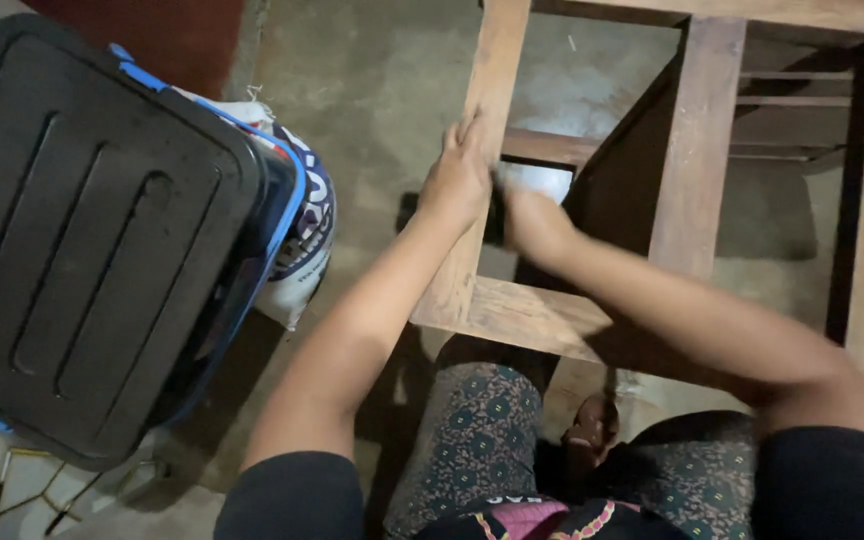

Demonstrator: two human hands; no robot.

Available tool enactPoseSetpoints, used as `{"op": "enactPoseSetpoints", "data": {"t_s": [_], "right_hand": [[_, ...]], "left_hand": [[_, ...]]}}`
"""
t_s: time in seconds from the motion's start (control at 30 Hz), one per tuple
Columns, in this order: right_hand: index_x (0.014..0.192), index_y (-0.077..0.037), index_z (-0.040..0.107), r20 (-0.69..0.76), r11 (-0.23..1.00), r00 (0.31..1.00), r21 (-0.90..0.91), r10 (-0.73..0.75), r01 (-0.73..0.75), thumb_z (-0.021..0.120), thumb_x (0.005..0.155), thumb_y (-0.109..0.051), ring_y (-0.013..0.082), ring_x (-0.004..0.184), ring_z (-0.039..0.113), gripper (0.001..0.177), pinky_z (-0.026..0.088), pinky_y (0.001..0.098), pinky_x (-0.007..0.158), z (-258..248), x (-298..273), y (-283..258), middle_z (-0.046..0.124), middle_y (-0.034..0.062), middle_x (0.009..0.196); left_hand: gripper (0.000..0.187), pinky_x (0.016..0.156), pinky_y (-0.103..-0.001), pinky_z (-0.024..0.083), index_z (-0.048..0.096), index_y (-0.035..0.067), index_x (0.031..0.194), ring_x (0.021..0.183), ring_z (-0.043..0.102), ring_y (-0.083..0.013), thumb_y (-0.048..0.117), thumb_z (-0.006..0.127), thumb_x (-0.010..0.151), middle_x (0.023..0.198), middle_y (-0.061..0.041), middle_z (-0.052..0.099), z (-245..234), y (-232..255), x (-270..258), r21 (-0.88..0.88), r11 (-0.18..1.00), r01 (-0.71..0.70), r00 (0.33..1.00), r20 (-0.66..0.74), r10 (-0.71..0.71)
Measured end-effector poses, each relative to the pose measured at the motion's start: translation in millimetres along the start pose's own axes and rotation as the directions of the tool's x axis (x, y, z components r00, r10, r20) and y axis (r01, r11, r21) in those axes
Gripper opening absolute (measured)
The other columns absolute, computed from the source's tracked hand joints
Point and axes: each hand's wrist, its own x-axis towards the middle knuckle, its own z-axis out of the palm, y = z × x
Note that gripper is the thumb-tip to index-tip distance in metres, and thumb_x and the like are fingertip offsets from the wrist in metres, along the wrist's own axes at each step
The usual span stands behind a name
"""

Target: The person sands the wooden frame of a chair by hand using a piece of sandpaper.

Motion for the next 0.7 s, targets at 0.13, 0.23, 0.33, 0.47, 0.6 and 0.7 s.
{"op": "enactPoseSetpoints", "data": {"t_s": [0.13, 0.23, 0.33, 0.47, 0.6, 0.7], "right_hand": [[0.147, 0.009, 0.046, -0.118, 1.0, 0.993, 0.029, -0.001, 0.004, 0.06, 0.089, 0.004, 0.0536, 0.106, 0.071, 0.06, 0.058, 0.0628, 0.091, -22, 21, -13, 0.073, 0.0327, 0.106], [0.148, 0.007, 0.047, -0.044, 1.0, 0.999, 0.014, -0.006, 0.007, 0.062, 0.088, 0.002, 0.0523, 0.105, 0.072, 0.063, 0.06, 0.0608, 0.089, -9, -18, -23, 0.074, 0.0323, 0.104], [0.14, -0.002, 0.059, 0.035, 0.998, 0.999, -0.057, -0.025, 0.027, 0.06, 0.091, -0.005, 0.0465, 0.102, 0.075, 0.049, 0.062, 0.0563, 0.085, -18, -56, -31, 0.077, 0.0255, 0.099], [0.122, -0.003, 0.07, 0.019, 0.992, 0.999, -0.119, -0.036, 0.038, 0.059, 0.093, -0.004, 0.0451, 0.095, 0.076, 0.031, 0.063, 0.0525, 0.081, -4, -38, -4, 0.077, 0.0216, 0.091], [0.133, -0.004, 0.061, -0.057, 0.958, 0.994, -0.276, -0.095, 0.076, 0.058, 0.094, -0.006, 0.039, 0.086, 0.079, 0.039, 0.065, 0.0505, 0.073, -24, -54, -38, 0.076, 0.0177, 0.085], [0.114, -0.005, 0.073, 0.09, 0.975, 0.982, -0.134, -0.165, 0.176, 0.068, 0.088, -0.015, 0.0459, 0.091, 0.077, 0.027, 0.064, 0.0569, 0.077, -49, -80, -57, 0.078, 0.021, 0.088]], "left_hand": [[0.054, 0.086, -0.055, 0.068, 0.029, 0.015, 0.163, 0.114, 0.072, -0.0507, 0.014, 0.04, 0.109, 0.157, -0.031, 0.036, -14, 18, -17, 0.066, 0.997, -0.042, 0.998, -0.052, 0.046], [0.051, 0.083, -0.056, 0.068, 0.033, 0.014, 0.16, 0.112, 0.072, -0.0517, 0.017, 0.038, 0.11, 0.157, -0.031, 0.037, -4, 2, 1, 0.043, 0.998, -0.041, 0.997, -0.071, 0.044], [0.051, 0.097, -0.061, 0.059, 0.032, 0.01, 0.161, 0.126, 0.063, -0.0532, 0.024, 0.034, 0.112, 0.156, -0.032, 0.041, -12, 18, -10, -0.067, 0.998, 0.022, 0.997, -0.077, -0.027], [0.072, 0.105, -0.063, 0.052, 0.025, 0.014, 0.162, 0.133, 0.065, -0.0365, 0.062, 0.025, 0.108, 0.144, -0.018, 0.061, 8, -5, -5, -0.168, 0.9, 0.402, 0.914, 0.018, -0.405], [0.076, 0.096, -0.07, 0.052, 0.042, 0.008, 0.147, 0.12, 0.072, -0.0427, 0.069, 0.024, 0.104, 0.131, -0.021, 0.069, 16, -11, 12, -0.054, 0.883, 0.466, 0.885, 0.017, -0.466], [0.072, 0.098, -0.074, 0.048, 0.042, 0.01, 0.15, 0.124, 0.069, -0.0446, 0.065, 0.024, 0.106, 0.136, -0.021, 0.067, 8, 2, 6, -0.102, 0.864, 0.493, 0.87, 0.036, -0.492]]}}
